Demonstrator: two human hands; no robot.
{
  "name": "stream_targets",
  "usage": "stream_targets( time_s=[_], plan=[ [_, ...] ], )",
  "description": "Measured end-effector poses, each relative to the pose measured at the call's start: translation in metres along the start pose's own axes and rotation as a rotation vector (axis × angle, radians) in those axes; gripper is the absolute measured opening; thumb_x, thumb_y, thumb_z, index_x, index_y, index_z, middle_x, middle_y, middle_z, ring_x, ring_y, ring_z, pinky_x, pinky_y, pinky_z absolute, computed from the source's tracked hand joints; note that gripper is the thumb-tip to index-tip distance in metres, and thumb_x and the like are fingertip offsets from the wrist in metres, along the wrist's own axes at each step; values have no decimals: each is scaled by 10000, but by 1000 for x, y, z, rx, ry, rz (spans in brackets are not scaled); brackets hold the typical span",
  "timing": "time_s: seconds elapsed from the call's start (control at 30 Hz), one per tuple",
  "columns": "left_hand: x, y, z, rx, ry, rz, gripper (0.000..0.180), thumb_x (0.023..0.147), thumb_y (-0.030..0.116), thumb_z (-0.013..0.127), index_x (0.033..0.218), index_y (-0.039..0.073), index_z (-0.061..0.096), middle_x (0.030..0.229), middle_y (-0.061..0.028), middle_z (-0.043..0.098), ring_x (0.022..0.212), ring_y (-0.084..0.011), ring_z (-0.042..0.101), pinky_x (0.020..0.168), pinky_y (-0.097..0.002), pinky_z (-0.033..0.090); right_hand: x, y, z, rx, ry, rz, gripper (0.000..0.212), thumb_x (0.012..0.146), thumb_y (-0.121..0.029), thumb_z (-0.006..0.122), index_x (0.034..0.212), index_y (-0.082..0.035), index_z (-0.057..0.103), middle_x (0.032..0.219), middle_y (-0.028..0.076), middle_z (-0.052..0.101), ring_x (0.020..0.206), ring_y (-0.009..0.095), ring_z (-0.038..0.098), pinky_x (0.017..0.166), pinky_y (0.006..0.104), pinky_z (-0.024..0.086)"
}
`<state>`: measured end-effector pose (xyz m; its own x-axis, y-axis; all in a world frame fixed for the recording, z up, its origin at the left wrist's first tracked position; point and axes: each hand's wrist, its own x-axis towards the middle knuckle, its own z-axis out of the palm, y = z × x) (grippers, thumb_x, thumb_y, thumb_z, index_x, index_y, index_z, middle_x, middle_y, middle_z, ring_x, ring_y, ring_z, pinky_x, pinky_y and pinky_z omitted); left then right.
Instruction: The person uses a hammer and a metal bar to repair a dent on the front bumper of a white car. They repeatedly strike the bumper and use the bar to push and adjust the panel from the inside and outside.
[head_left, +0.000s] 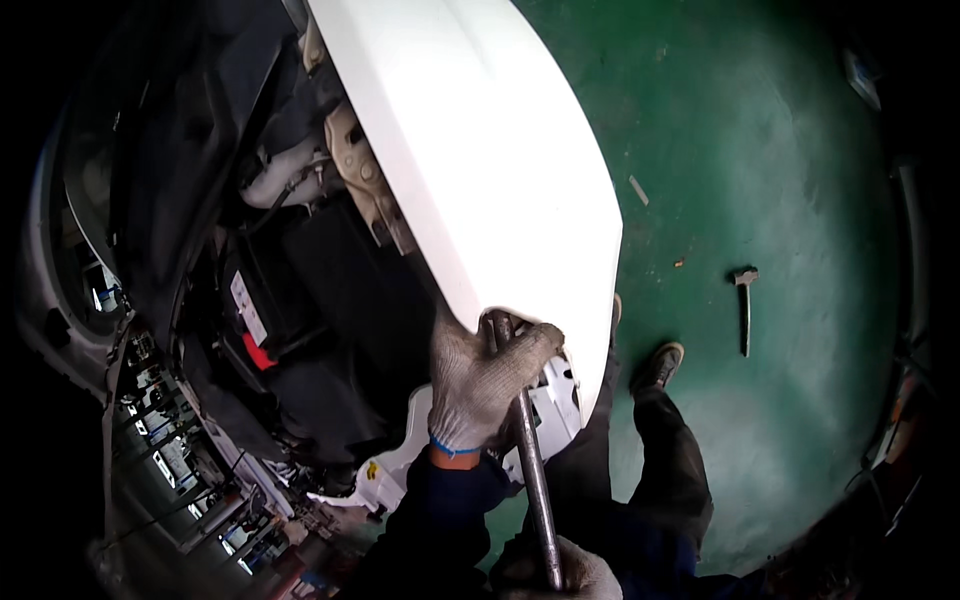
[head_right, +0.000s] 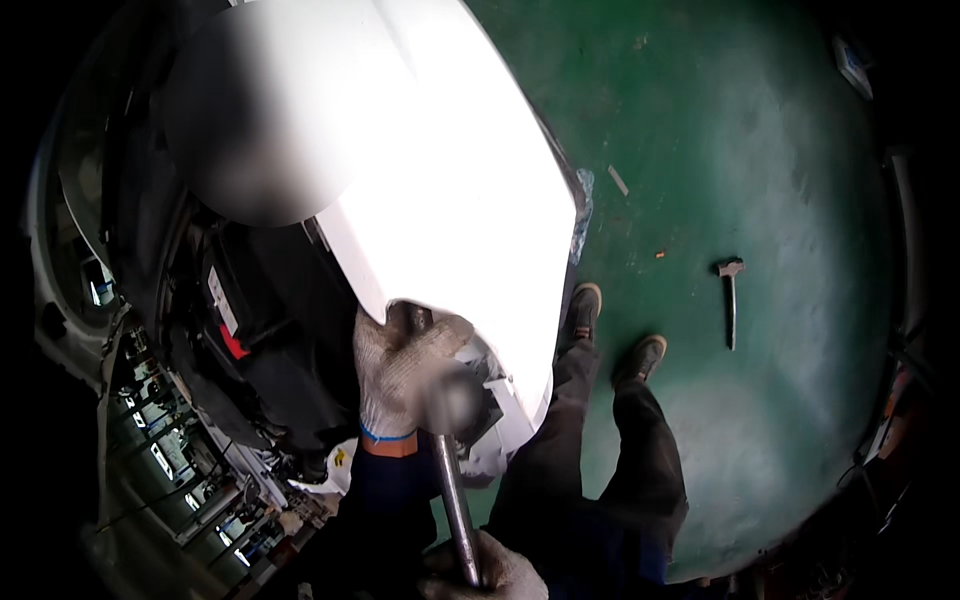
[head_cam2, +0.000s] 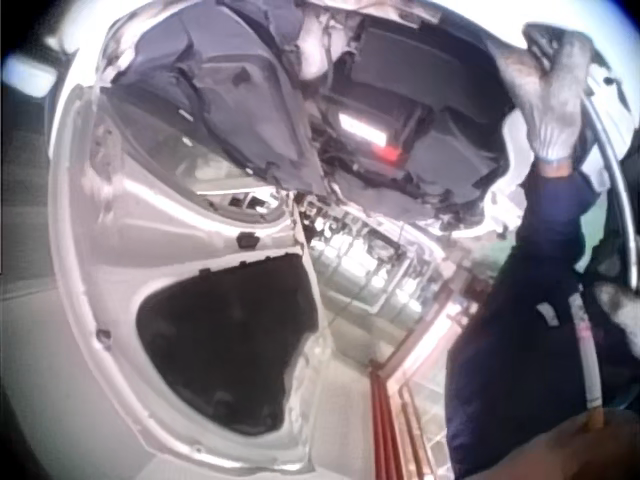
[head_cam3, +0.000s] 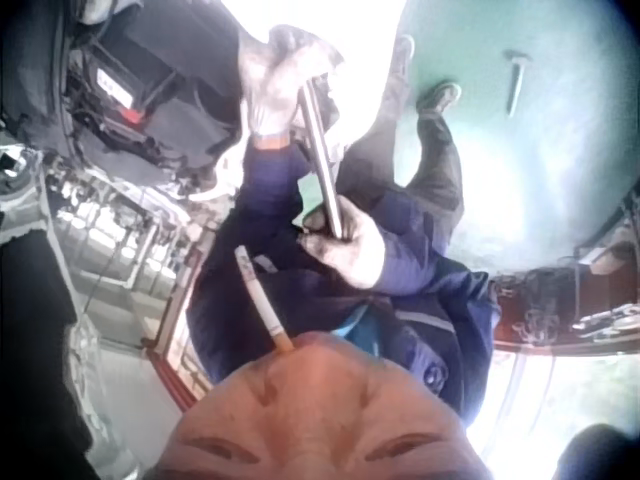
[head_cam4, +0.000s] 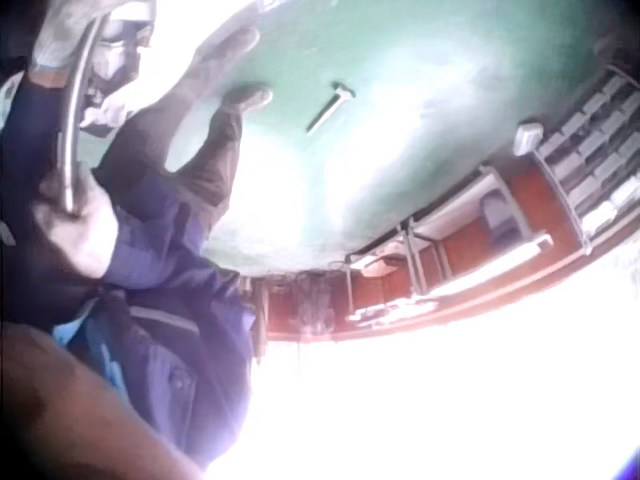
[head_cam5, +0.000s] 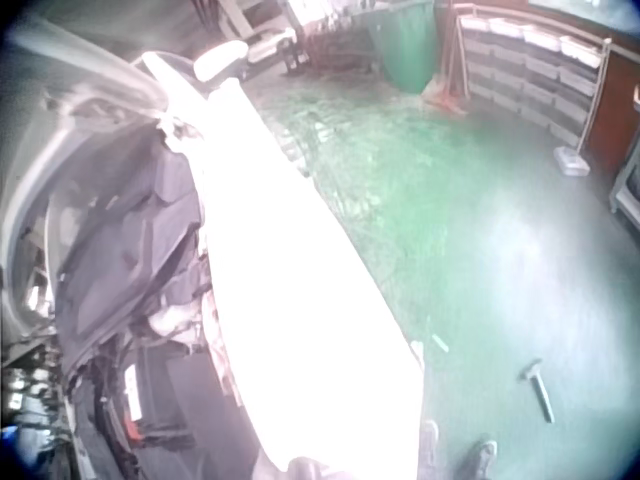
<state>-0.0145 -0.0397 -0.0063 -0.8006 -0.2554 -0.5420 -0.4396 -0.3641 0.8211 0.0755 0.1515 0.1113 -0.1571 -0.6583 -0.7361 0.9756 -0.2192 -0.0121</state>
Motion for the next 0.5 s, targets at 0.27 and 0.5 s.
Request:
stream_targets(
  time_s=[0.27, 0.5],
  plan=[
    [-41, 4, -2, 19, 46, 199, 650, 790, -15, 769, 1356, -96, 458, 1275, -229, 597, 1165, -265, 655, 933, -364, 601, -21, -12, -10, -136, -50, 66, 271, 893, -104, 780, 1073, -22, 594, 855, 25, 630, 731, 97, 574, 666, 265, 485],
    [-81, -28, 18, 151, 144, 312, 764, 744, 94, 806, 1420, -27, 470, 1244, -162, 569, 1127, -256, 612, 937, -373, 523, -44, 36, -48, -178, -166, 53, 205, 894, -20, 747, 1048, -42, 613, 931, 34, 636, 873, 128, 612, 803, 304, 523]
  ],
)
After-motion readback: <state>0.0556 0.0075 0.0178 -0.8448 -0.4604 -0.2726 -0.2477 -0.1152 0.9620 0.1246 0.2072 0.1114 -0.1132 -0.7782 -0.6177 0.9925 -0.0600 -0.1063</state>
